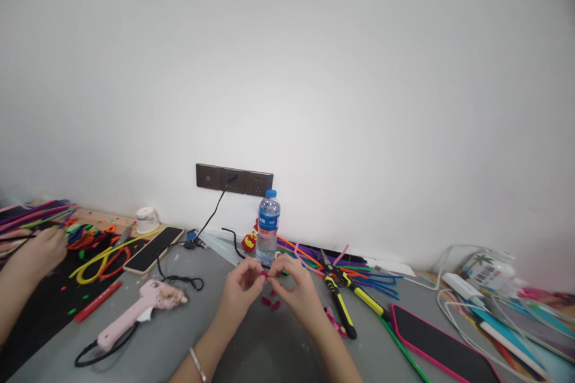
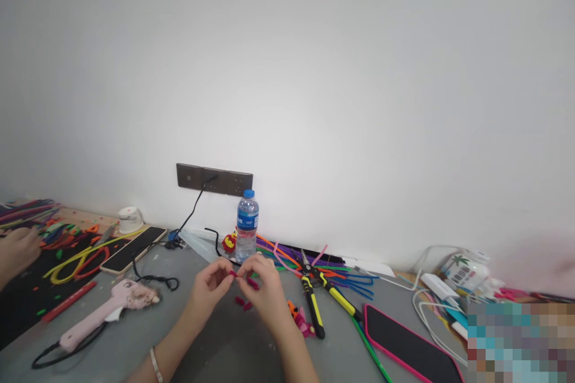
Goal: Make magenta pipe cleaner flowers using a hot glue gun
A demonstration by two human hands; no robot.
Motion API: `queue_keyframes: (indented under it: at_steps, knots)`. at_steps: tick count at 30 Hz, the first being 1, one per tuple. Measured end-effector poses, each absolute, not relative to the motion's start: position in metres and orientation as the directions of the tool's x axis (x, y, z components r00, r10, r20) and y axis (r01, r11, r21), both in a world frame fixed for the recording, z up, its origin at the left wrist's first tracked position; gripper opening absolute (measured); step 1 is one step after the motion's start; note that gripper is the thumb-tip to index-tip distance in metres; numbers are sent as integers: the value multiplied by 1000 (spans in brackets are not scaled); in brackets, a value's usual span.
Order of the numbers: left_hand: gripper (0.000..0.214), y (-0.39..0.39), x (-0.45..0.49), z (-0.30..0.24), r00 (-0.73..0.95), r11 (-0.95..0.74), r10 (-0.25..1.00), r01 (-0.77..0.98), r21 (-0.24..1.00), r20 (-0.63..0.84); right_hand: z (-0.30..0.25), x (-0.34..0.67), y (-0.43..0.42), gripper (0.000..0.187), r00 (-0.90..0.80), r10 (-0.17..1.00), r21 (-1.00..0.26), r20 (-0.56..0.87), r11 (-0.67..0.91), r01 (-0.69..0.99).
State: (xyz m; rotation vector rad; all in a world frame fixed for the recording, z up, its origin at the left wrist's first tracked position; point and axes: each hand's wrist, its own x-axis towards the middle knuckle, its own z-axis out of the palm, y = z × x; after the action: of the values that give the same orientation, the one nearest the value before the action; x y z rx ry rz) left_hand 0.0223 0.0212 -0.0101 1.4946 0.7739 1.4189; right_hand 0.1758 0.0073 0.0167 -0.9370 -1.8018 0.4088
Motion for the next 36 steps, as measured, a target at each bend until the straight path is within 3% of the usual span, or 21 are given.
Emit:
queue_keyframes:
  at_steps: [18, 28, 36]
  knots:
    - [12, 21, 21, -8, 144, -397, 890, -219, 891, 432, 18, 172, 5, 7, -122, 834, -814, 538, 552, 180]
    - [12, 24, 18, -8, 144, -453, 872, -128, 882, 469, 20, 180, 6, 13, -155, 774, -683, 614, 619, 387]
    - [5, 19, 17, 0, 159, -492, 861, 19, 871, 483, 23, 180, 4, 13, -171, 754, -641, 634, 637, 427]
